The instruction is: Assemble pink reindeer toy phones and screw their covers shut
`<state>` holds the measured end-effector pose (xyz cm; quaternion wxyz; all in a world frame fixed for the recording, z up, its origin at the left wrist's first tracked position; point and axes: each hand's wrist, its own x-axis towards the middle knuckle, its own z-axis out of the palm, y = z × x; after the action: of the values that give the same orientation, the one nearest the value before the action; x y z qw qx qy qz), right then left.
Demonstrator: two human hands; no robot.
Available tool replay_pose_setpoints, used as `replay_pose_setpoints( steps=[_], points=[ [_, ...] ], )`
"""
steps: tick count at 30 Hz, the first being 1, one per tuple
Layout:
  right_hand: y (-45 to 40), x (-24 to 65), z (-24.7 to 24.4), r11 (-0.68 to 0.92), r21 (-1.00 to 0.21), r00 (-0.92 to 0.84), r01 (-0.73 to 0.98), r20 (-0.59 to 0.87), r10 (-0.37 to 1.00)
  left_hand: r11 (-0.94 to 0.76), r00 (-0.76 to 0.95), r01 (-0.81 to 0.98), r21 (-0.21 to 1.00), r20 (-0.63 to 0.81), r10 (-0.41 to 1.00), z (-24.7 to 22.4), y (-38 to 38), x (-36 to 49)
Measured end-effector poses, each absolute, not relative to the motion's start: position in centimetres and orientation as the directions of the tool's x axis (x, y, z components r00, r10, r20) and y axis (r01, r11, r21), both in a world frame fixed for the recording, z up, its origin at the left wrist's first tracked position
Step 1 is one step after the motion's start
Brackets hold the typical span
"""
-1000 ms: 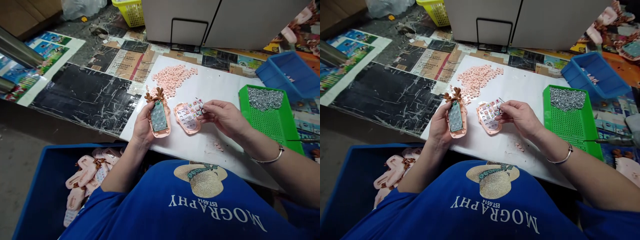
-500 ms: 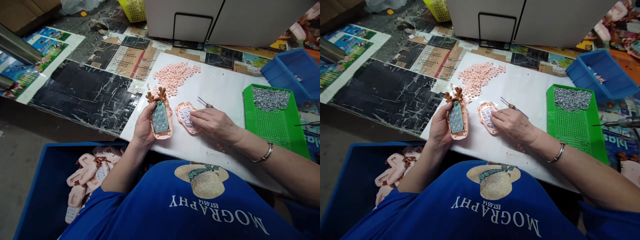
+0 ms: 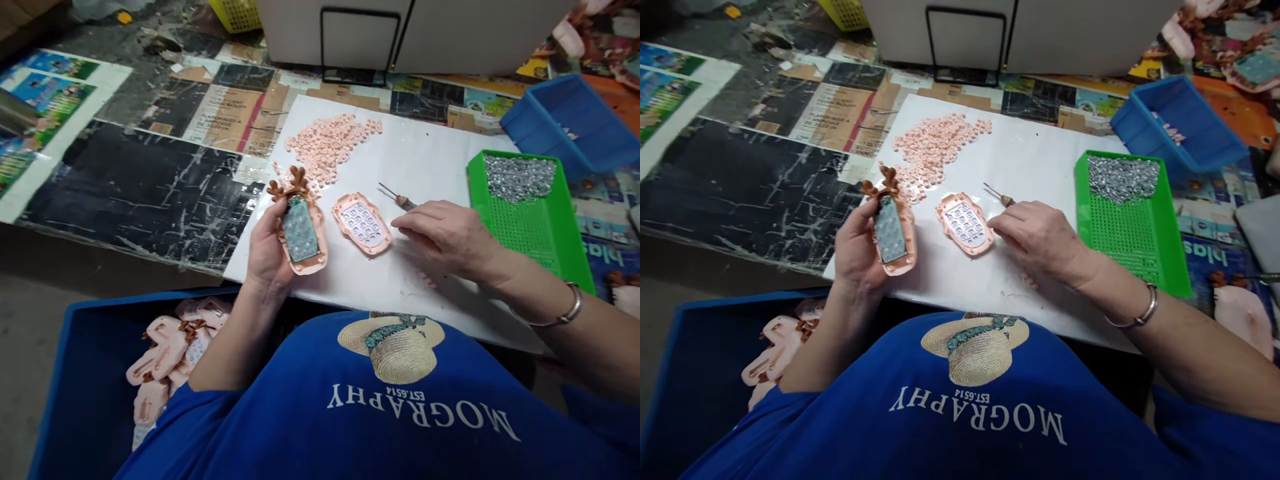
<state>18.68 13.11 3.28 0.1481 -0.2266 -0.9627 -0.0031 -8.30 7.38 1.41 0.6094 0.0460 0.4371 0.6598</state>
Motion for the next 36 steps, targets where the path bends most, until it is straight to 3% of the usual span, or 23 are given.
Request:
replay_pose_setpoints(
  steps=[5, 11, 15, 19, 22, 24, 26, 29, 32, 34, 36],
  points=[
    [9.5, 22.4, 4.3, 0.79, -0.19, -0.8, 0.582, 0.039, 0.599, 0.164, -0.248, -0.77, 0.617, -0.526, 0.813, 2.0, 7.2, -7.9],
    [5.9, 23.7, 2.5, 0.703, -0.131, -0.714, 0.699, -0.073, 0.696, 0.162, -0.257, -0.755, 0.635, -0.514, 0.818, 2.1, 7.2, -6.6],
    [6.3, 22.9, 2.4, 0.727, -0.181, -0.745, 0.662, -0.055, 0.665, 0.171, -0.24, -0.759, 0.628, -0.514, 0.824, 1.9, 7.3, -6.7],
    [8.4, 21.1, 3.3, 0.776, -0.272, -0.783, 0.57, 0.109, 0.613, 0.154, -0.239, -0.755, 0.637, -0.486, 0.841, 1.4, 7.2, -7.1],
    [9.8, 19.6, 3.7, 0.818, -0.044, -0.801, 0.574, 0.177, 0.572, 0.171, -0.216, -0.758, 0.629, -0.49, 0.845, 1.0, 7.1, -7.4],
    [10.2, 18.9, 3.5, 0.783, 0.143, -0.796, 0.605, 0.096, 0.597, 0.193, -0.191, -0.758, 0.623, -0.494, 0.848, 0.9, 7.1, -7.6],
    [10.4, 18.6, 3.1, 0.761, 0.206, -0.775, 0.615, -0.021, 0.632, 0.203, -0.177, -0.761, 0.616, -0.498, 0.849, 0.8, 7.1, -7.7],
    [10.5, 19.0, 3.0, 0.777, 0.072, -0.775, 0.625, -0.063, 0.629, 0.199, -0.177, -0.768, 0.609, -0.501, 0.847, 0.9, 7.2, -7.6],
    [11.0, 20.3, 3.7, 0.785, -0.044, -0.779, 0.617, 0.106, 0.618, 0.204, -0.177, -0.78, 0.592, -0.52, 0.835, 1.3, 7.3, -7.3],
    [11.7, 21.3, 4.3, 0.844, -0.04, -0.829, 0.534, 0.173, 0.532, 0.213, -0.172, -0.788, 0.578, -0.539, 0.825, 1.7, 7.4, -7.2],
    [12.4, 22.1, 4.3, 0.931, -0.036, -0.92, 0.363, 0.144, 0.364, 0.217, -0.163, -0.792, 0.571, -0.539, 0.826, 1.9, 7.5, -7.1]
  ],
)
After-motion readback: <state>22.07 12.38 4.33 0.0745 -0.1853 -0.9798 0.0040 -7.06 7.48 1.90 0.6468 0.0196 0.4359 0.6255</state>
